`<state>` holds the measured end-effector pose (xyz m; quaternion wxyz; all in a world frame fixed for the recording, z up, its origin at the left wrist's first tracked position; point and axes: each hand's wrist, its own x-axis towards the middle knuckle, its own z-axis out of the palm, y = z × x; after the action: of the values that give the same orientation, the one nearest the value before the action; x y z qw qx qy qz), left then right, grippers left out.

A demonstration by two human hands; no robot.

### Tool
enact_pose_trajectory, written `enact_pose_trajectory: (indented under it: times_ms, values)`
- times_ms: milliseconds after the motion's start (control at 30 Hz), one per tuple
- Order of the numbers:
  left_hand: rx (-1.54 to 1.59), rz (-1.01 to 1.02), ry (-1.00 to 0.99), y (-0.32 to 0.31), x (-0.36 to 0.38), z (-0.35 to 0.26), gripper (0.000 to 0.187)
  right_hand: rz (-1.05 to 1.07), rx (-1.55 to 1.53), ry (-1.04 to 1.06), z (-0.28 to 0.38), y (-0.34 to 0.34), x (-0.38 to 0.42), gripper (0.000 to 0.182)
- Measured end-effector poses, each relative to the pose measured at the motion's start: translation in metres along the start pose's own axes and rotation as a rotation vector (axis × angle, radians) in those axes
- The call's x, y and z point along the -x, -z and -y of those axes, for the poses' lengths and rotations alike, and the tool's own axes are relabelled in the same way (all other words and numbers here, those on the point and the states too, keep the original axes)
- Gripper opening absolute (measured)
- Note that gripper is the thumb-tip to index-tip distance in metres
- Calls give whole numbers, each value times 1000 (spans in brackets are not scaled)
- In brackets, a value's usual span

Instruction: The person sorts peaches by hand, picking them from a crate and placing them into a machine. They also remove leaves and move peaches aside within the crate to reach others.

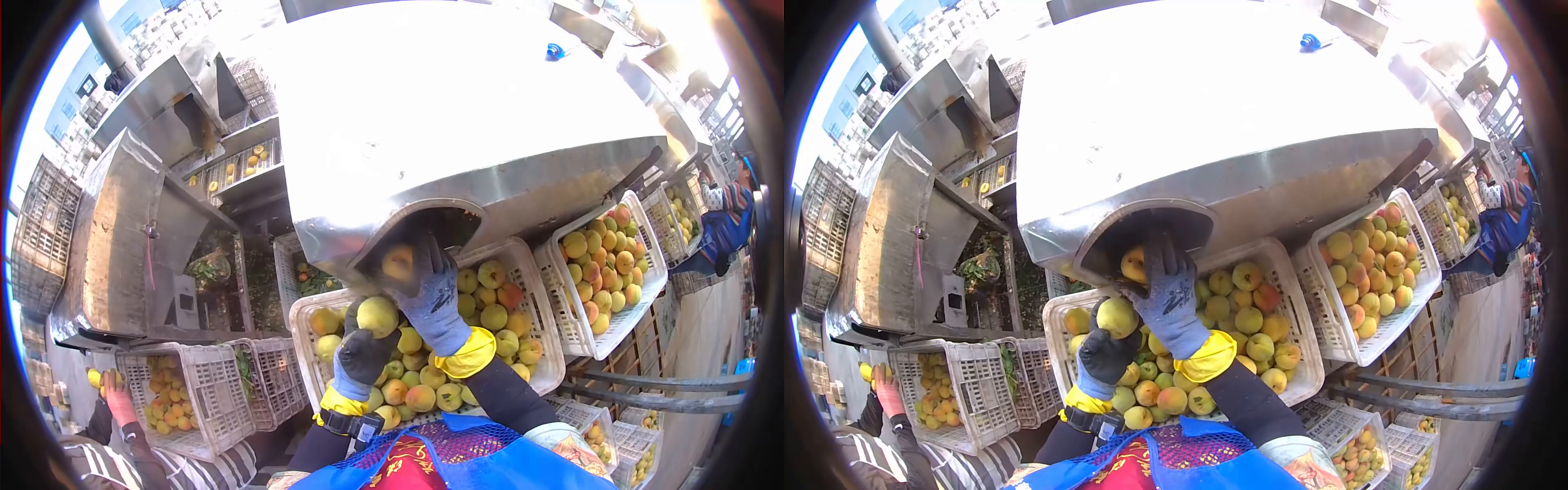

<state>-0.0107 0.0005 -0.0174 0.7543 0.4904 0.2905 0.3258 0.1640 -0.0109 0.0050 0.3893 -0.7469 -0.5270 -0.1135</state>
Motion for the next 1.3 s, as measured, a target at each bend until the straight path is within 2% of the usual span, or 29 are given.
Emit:
enact_pose_trajectory:
  times_ms: [67,100,133,200,267,333,400,467,500,533,567,667,700,767,867,933,967,1000,1033,1100,1133,1200,1233,1300]
  values:
    - [-25,3,12,-1,-1,-7,53,106,-16,-75,4,-3,-9,91]
    - [-187,10,-12,-2,-2,-10,52,163,-22,-114,5,-5,-12,89]
    - [-349,13,-37,-2,-3,-12,51,82,9,-102,2,-19,-15,84]
    - [-995,49,-121,1,-5,-17,50,-9,165,-15,-11,-51,-23,72]
    - [-161,-6,34,-10,-8,-11,53,7,515,202,-20,-53,-41,59]
    - [457,16,202,-13,-14,-16,57,-36,694,330,-7,-24,-53,42]
    - [850,131,413,-6,-19,-33,60,195,18,-112,32,44,-62,43]
    - [881,170,429,-1,-22,-42,61,366,-948,-314,38,68,-38,61]
    - [162,274,-3,-6,-19,-39,64,342,-789,-193,38,66,-23,67]
    - [-567,91,-396,-10,-17,-35,68,314,-628,-77,38,64,-9,73]
    - [-537,126,-356,-9,-18,-29,69,282,-465,37,37,62,2,79]
    - [-560,163,-235,2,-26,-18,72,271,-511,-97,34,51,20,90]
    - [-587,164,-195,2,-29,-21,73,236,-430,-69,33,50,23,90]
    - [-855,107,-278,-2,-20,-39,65,167,-271,-11,30,47,24,91]
    - [-842,93,-69,9,-23,-28,56,76,-64,-43,27,39,10,88]
    - [-725,80,34,4,-22,-1,54,-109,232,109,16,23,-13,80]
    - [-665,74,99,0,-16,14,54,-81,284,148,-4,-5,-21,74]
    - [-1066,242,-73,-2,-15,24,58,-56,335,191,-25,-31,-29,67]
    - [-1400,458,-2,-20,-19,12,57,-49,622,345,-33,-33,-43,60]
    - [-1750,659,-52,-24,-20,48,55,-32,611,364,-32,-17,-56,56]
    - [-1773,690,-125,-16,-21,64,53,-10,318,214,-27,-3,-52,59]
    - [-1810,756,-287,-6,-24,80,48,269,-147,47,-18,43,-42,62]
    - [-1724,745,-147,-12,-32,75,47,524,-325,35,-16,67,-29,63]
    - [-1545,709,122,-28,-48,58,44,810,-302,138,-26,69,44,63]
